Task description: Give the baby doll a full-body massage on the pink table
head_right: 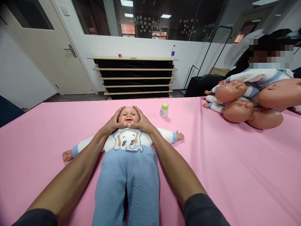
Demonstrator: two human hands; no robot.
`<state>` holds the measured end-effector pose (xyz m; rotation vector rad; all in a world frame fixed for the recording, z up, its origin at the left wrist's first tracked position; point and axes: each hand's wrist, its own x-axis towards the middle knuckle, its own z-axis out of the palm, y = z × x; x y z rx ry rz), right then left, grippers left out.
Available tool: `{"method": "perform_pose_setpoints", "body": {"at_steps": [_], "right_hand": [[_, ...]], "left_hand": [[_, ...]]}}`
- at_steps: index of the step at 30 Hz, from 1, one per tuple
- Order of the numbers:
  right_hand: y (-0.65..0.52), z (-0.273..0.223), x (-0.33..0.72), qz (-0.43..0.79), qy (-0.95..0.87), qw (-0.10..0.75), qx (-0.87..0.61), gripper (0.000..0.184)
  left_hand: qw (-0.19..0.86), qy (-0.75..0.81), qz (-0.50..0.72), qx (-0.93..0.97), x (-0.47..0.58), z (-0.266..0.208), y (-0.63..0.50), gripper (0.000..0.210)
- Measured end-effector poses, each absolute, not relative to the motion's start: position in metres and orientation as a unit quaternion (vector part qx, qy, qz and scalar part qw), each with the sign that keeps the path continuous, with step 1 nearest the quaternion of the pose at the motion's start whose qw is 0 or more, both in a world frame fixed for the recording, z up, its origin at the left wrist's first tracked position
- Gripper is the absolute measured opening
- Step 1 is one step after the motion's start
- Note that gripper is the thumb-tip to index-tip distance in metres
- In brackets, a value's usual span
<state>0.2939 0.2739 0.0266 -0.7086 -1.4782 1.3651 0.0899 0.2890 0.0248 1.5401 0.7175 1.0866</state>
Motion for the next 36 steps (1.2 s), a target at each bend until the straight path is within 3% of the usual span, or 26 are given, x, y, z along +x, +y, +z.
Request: {"method": "perform_pose_setpoints", "body": {"at_steps": [6, 11, 17, 24, 36], "right_hand": [[0.2779, 0.0251, 0.2968, 0.671, -0.527, 0.474, -0.216, 0.098], [0.2769, 0.0268, 0.2963, 0.694, -0.494, 0.485, -0.198, 0.083], [0.2754, 0.0245, 0.2917, 0.587, -0.574, 0.503, -0.271, 0.105], [0.2783, 0.0218, 0.2946, 0.627, -0.559, 0.483, -0.247, 0.102], [0.2716, 0.0282, 0.2887, 0.497, -0.633, 0.495, -0.327, 0.112]], "left_hand": [[0.583, 0.280, 0.461, 0.608, 0.0901, 0.0224, 0.2893, 0.096], [0.585, 0.281, 0.465, 0.602, 0.0904, 0.0221, 0.2885, 0.095], [0.585, 0.282, 0.469, 0.599, 0.0912, 0.0213, 0.2896, 0.095], [0.585, 0.281, 0.464, 0.603, 0.0910, 0.0220, 0.2881, 0.095], [0.562, 0.289, 0.473, 0.614, 0.0918, 0.0224, 0.2883, 0.096]]}}
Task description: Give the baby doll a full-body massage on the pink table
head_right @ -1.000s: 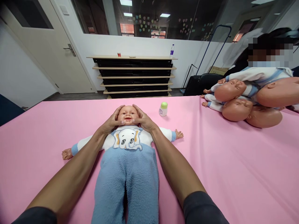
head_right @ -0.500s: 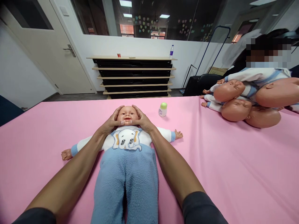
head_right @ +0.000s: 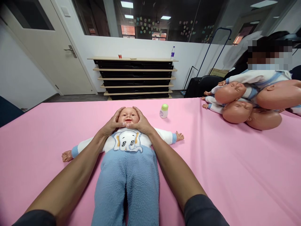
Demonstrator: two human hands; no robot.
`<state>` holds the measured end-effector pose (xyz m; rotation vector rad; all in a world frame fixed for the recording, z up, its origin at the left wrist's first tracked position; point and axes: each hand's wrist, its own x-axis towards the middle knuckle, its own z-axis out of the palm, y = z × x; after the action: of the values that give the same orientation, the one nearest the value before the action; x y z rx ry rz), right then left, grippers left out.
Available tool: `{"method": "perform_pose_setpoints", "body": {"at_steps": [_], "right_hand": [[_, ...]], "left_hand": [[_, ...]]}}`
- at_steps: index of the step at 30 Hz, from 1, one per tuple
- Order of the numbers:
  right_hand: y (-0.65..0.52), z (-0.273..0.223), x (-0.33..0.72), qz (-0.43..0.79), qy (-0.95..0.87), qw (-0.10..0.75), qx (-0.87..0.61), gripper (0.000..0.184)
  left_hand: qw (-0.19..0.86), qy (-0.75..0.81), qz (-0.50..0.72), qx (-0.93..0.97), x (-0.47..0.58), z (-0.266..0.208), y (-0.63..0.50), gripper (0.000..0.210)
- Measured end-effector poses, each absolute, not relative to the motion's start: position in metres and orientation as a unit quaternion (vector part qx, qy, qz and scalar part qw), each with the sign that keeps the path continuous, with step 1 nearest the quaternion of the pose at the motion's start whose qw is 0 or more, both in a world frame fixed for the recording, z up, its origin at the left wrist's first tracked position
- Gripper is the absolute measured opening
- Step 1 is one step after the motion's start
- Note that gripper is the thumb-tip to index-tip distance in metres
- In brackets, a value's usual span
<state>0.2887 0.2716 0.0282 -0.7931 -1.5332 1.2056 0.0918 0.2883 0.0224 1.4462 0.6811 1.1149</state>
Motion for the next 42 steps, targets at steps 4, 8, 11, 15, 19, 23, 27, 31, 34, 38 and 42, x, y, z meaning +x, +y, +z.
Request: {"method": "perform_pose_setpoints", "body": {"at_steps": [4, 8, 11, 15, 19, 23, 27, 31, 34, 38, 42], "right_hand": [[0.273, 0.028, 0.292, 0.517, -0.624, 0.495, -0.314, 0.107], [0.276, 0.026, 0.293, 0.531, -0.612, 0.501, -0.303, 0.108], [0.277, 0.024, 0.293, 0.562, -0.595, 0.501, -0.281, 0.107], [0.277, 0.024, 0.295, 0.615, -0.562, 0.491, -0.253, 0.107], [0.278, 0.023, 0.296, 0.662, -0.524, 0.489, -0.218, 0.105], [0.284, 0.020, 0.291, 0.679, -0.492, 0.499, -0.219, 0.088], [0.288, 0.016, 0.285, 0.636, -0.498, 0.532, -0.255, 0.075], [0.283, 0.019, 0.288, 0.560, -0.582, 0.514, -0.288, 0.096], [0.276, 0.024, 0.291, 0.526, -0.620, 0.497, -0.304, 0.106], [0.274, 0.025, 0.292, 0.509, -0.634, 0.494, -0.308, 0.112], [0.274, 0.025, 0.292, 0.517, -0.629, 0.492, -0.307, 0.114]], "left_hand": [[0.528, 0.305, 0.466, 0.641, 0.092, 0.023, 0.288, 0.103], [0.502, 0.317, 0.468, 0.655, 0.093, 0.023, 0.288, 0.106], [0.515, 0.317, 0.467, 0.645, 0.094, 0.024, 0.287, 0.107], [0.550, 0.310, 0.466, 0.619, 0.093, 0.025, 0.286, 0.102], [0.579, 0.288, 0.473, 0.598, 0.092, 0.023, 0.286, 0.097], [0.566, 0.291, 0.484, 0.600, 0.094, 0.019, 0.289, 0.090], [0.477, 0.332, 0.513, 0.631, 0.098, 0.016, 0.292, 0.077], [0.428, 0.355, 0.534, 0.637, 0.099, 0.015, 0.295, 0.062], [0.449, 0.340, 0.516, 0.646, 0.097, 0.015, 0.294, 0.077], [0.472, 0.323, 0.487, 0.660, 0.093, 0.016, 0.293, 0.104], [0.469, 0.327, 0.482, 0.664, 0.093, 0.017, 0.291, 0.107]]}}
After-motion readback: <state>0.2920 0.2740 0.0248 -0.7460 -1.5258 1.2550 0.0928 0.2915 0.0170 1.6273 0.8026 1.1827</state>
